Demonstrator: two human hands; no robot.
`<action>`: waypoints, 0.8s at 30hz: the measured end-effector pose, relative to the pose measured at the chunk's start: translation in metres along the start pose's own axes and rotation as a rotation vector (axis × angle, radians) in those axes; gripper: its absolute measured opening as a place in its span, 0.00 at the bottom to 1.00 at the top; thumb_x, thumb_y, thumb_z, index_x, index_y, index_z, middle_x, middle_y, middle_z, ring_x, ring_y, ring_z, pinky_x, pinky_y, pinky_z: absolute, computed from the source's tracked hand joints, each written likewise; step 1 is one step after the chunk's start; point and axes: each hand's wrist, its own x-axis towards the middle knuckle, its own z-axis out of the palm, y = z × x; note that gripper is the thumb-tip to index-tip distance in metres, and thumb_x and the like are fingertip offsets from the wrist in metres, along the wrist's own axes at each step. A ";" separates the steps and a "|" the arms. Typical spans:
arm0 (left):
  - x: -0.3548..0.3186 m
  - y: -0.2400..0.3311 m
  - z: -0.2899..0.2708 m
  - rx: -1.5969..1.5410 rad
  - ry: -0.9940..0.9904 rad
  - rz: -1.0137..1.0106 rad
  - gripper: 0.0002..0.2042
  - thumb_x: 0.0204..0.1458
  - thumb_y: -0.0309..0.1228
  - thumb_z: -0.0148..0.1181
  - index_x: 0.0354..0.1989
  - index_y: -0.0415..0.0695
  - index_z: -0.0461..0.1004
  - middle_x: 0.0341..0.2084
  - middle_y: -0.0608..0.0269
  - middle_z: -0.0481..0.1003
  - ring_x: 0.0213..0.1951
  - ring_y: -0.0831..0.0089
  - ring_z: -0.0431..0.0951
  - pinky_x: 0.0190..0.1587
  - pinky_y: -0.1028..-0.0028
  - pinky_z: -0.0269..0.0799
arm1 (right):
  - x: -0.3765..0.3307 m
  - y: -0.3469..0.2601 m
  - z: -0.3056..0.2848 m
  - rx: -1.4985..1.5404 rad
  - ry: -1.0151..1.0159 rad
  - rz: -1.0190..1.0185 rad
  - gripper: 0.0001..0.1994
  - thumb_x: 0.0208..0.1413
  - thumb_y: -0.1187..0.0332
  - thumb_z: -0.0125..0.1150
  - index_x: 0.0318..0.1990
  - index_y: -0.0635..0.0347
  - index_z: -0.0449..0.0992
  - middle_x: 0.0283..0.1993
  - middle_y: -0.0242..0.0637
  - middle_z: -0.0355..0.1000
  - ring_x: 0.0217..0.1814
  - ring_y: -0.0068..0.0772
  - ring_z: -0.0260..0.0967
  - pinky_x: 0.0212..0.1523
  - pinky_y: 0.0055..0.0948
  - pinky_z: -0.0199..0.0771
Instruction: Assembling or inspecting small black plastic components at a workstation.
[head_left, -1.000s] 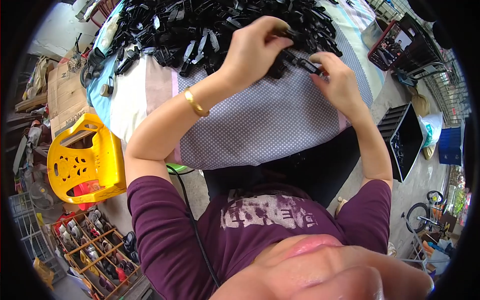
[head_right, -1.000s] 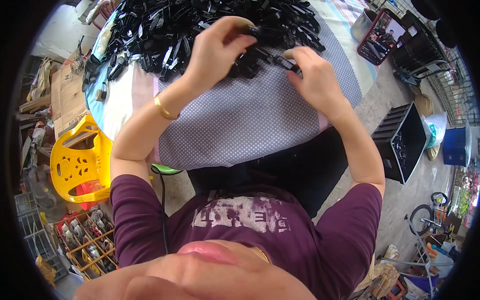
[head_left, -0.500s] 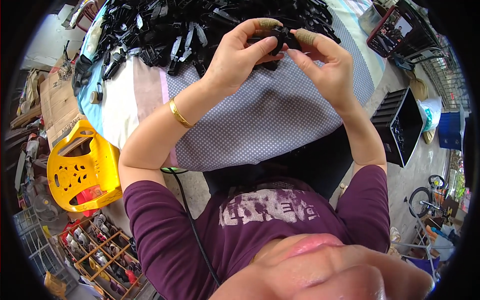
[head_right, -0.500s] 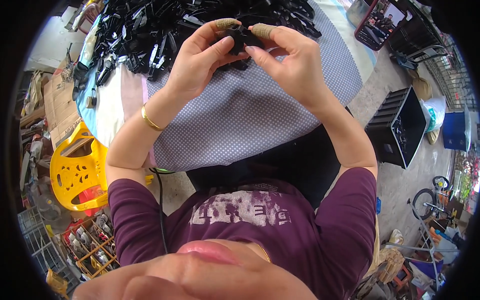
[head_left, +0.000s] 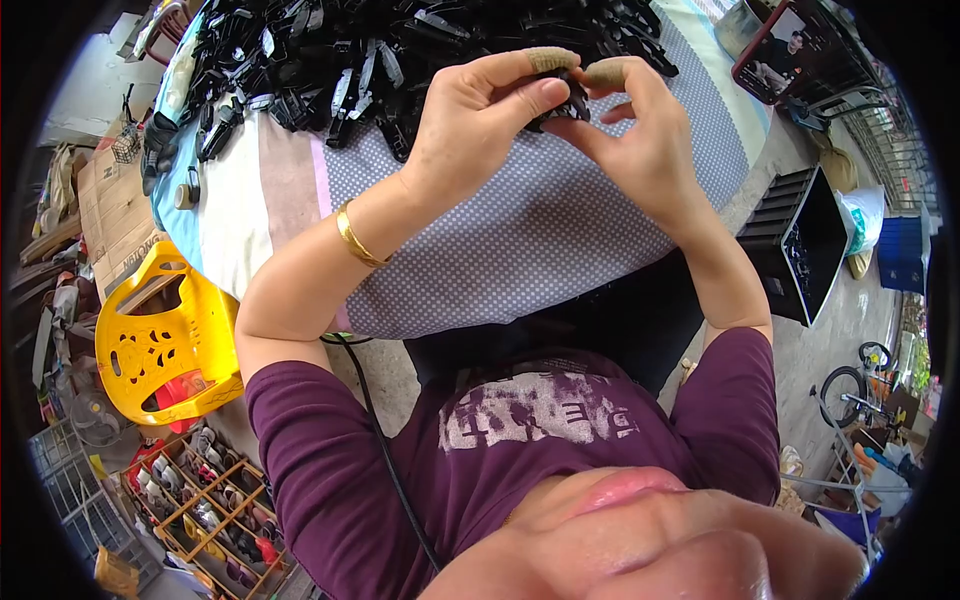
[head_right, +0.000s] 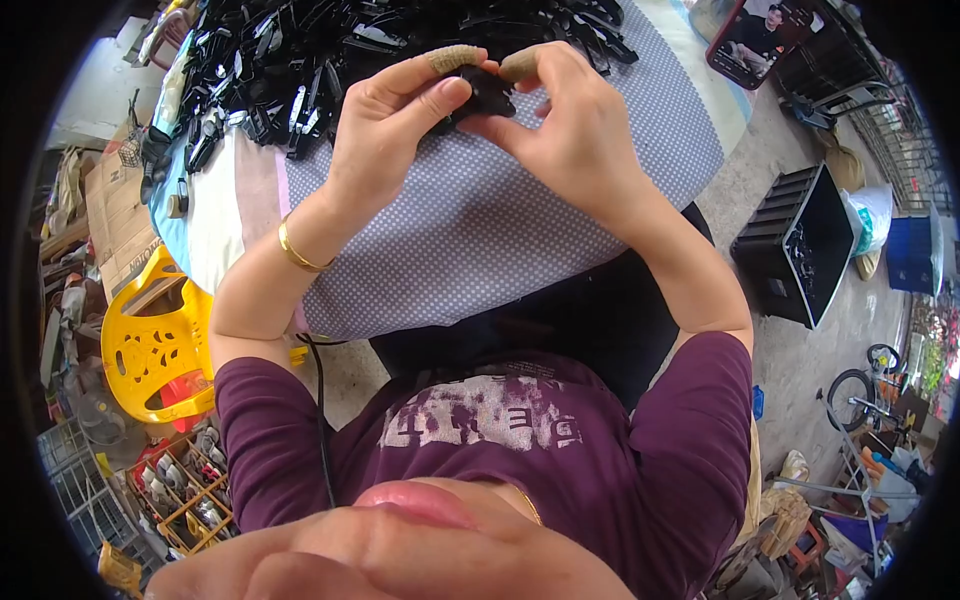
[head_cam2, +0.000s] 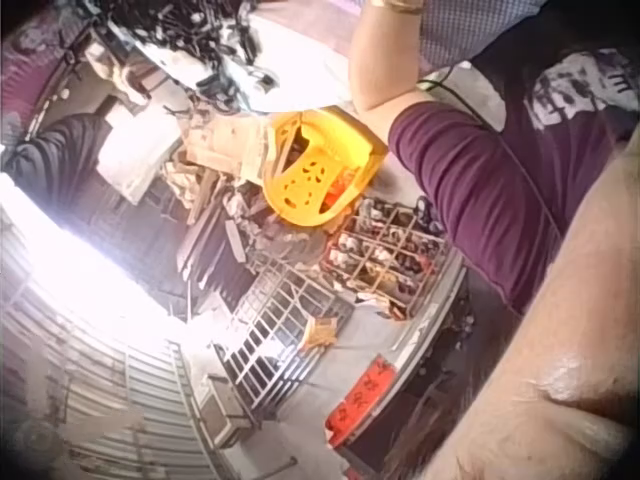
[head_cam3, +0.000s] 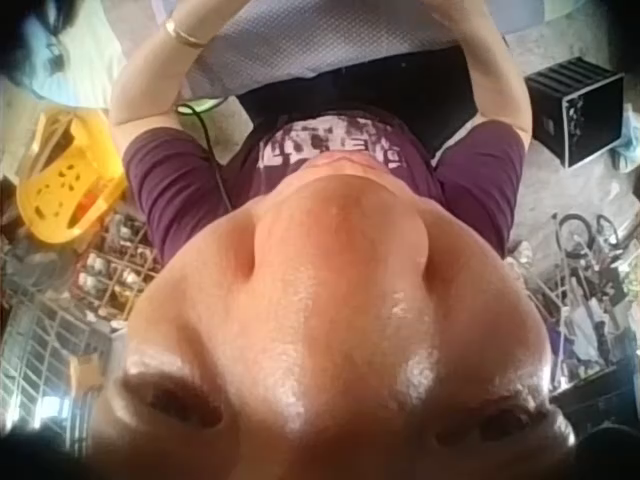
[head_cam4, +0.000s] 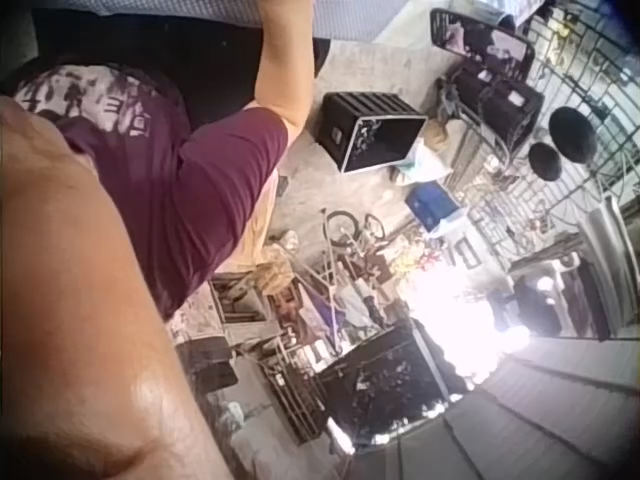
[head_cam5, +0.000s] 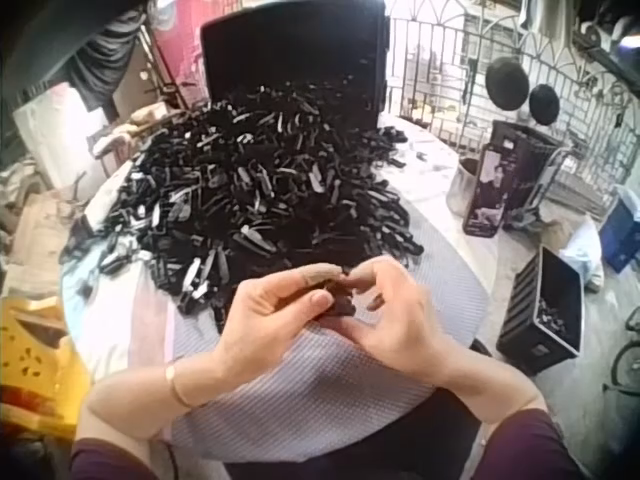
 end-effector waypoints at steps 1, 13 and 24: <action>-0.001 0.002 -0.003 0.003 -0.062 0.011 0.15 0.62 0.24 0.63 0.57 0.39 0.80 0.45 0.61 0.84 0.45 0.77 0.83 0.54 0.78 0.79 | 0.000 0.000 -0.001 0.043 -0.017 0.087 0.14 0.51 0.68 0.77 0.42 0.62 0.81 0.33 0.34 0.78 0.34 0.30 0.76 0.31 0.24 0.75; -0.009 0.013 0.007 0.317 -0.126 -0.014 0.14 0.59 0.25 0.66 0.53 0.37 0.80 0.37 0.58 0.84 0.39 0.77 0.83 0.46 0.77 0.79 | 0.006 0.011 -0.036 0.192 -0.569 0.155 0.14 0.56 0.63 0.73 0.44 0.63 0.82 0.34 0.36 0.78 0.32 0.24 0.74 0.30 0.26 0.71; -0.009 0.005 0.010 1.277 -0.146 0.548 0.20 0.49 0.34 0.71 0.50 0.42 0.77 0.42 0.59 0.73 0.43 0.62 0.72 0.45 0.66 0.73 | 0.019 0.100 -0.035 -0.515 -0.285 0.115 0.22 0.52 0.65 0.71 0.56 0.57 0.79 0.34 0.36 0.78 0.35 0.35 0.78 0.35 0.31 0.76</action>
